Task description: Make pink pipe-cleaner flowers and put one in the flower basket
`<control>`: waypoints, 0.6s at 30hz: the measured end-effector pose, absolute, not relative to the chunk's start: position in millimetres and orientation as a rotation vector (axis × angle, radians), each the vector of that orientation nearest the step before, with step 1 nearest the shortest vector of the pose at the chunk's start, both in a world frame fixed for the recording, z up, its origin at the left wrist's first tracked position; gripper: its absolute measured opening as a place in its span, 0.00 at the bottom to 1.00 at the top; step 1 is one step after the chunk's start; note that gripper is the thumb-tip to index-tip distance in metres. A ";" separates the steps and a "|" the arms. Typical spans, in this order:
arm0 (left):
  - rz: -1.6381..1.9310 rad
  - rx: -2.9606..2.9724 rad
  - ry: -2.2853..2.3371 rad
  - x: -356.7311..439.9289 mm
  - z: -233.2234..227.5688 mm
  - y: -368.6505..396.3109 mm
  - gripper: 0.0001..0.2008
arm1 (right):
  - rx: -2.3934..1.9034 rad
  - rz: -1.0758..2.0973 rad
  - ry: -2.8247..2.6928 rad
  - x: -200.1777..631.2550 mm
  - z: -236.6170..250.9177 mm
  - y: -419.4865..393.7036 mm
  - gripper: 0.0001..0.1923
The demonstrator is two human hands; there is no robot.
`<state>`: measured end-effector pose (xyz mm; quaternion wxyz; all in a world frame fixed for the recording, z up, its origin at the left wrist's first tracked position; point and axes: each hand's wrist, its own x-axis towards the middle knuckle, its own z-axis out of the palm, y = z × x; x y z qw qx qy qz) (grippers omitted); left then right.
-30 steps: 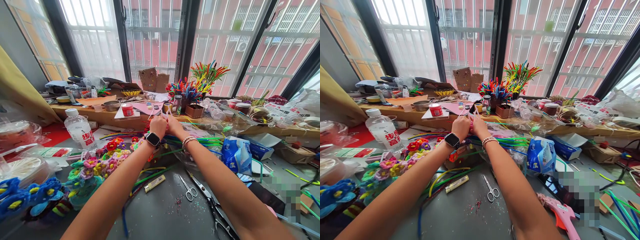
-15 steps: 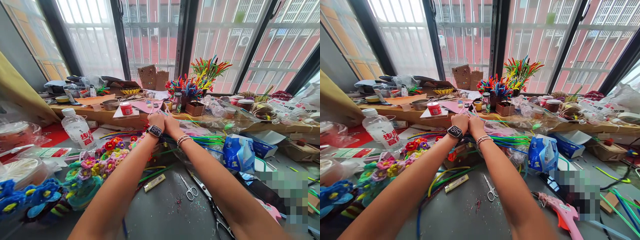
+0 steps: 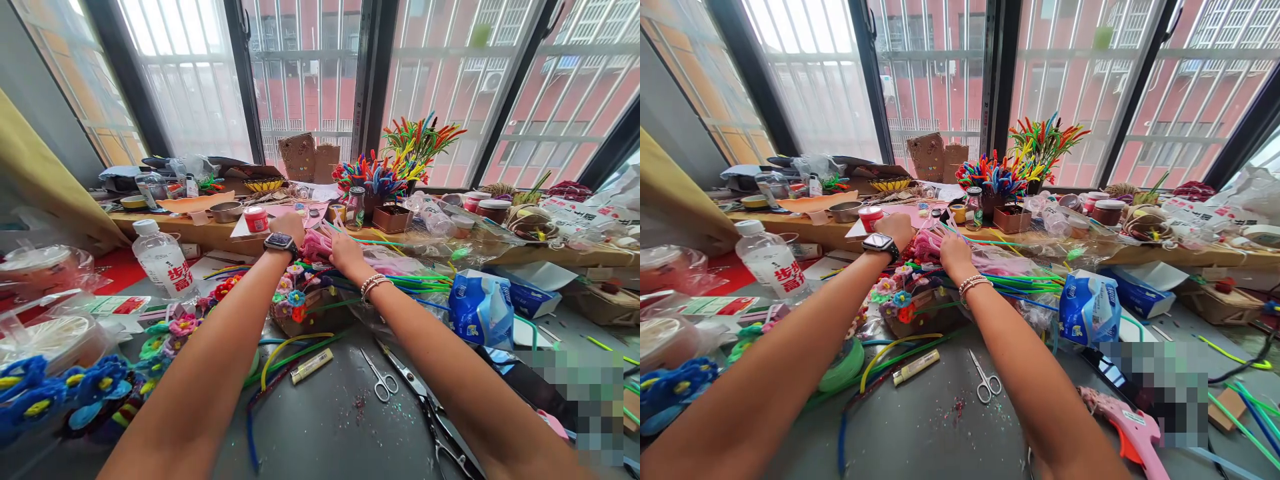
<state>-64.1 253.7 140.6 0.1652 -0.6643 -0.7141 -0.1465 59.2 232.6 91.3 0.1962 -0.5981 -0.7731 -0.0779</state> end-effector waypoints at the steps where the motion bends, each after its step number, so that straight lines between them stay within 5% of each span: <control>1: -0.430 -1.876 -2.052 -66.5 141.8 256.3 0.15 | -1.670 -0.217 -2.166 59.6 91.9 232.2 0.17; 18: -0.221 -2.096 -2.219 -86.5 127.7 247.5 0.18 | -1.627 -0.194 -2.098 68.8 88.0 231.8 0.14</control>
